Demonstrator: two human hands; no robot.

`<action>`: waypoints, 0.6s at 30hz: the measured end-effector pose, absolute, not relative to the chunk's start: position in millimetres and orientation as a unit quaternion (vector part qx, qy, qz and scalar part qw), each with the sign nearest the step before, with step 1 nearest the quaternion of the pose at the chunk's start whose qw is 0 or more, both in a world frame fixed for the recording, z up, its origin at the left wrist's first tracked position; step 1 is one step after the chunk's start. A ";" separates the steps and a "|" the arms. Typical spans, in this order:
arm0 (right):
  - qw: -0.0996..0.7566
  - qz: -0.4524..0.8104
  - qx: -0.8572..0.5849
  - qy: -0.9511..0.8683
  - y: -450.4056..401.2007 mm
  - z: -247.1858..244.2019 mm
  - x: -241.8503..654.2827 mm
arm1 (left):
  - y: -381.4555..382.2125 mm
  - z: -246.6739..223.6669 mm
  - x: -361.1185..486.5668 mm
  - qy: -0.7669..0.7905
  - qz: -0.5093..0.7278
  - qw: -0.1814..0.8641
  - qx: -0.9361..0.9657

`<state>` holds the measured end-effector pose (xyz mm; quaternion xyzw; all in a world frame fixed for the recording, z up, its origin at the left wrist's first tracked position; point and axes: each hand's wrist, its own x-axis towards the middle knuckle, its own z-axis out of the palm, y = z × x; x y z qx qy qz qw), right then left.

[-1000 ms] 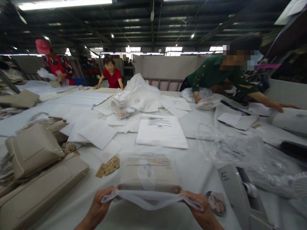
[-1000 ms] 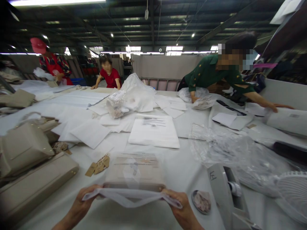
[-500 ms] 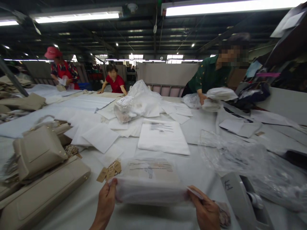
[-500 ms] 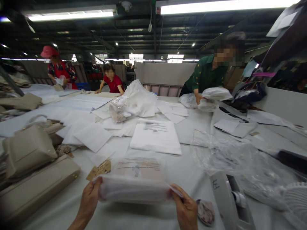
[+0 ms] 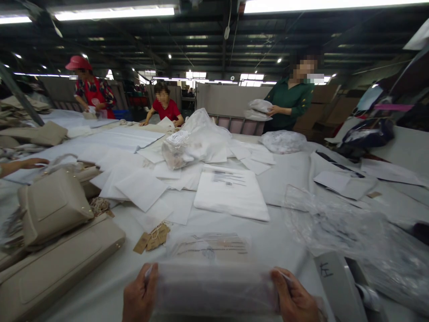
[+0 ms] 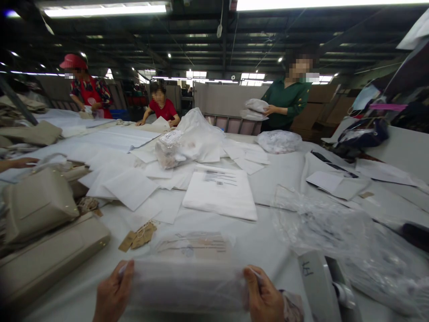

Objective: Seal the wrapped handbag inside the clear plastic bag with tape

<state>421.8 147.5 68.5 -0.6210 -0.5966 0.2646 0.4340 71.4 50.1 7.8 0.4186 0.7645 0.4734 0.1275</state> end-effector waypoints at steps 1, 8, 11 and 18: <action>0.424 0.280 -0.622 -0.596 146.5 63.6 422.8 | 45.0 2.0 70.4 0.767 0.462 0.130 0.426; 0.395 0.394 -0.634 -0.535 135.7 1.8 418.4 | 32.3 -37.3 83.2 0.749 0.469 0.274 0.379; 0.371 0.413 -0.652 -0.516 137.4 -5.8 416.1 | 35.1 -41.7 87.7 0.744 0.461 0.317 0.364; 0.317 0.440 -0.660 -0.520 150.5 13.3 408.7 | 42.6 -35.7 83.3 0.735 0.449 0.336 0.381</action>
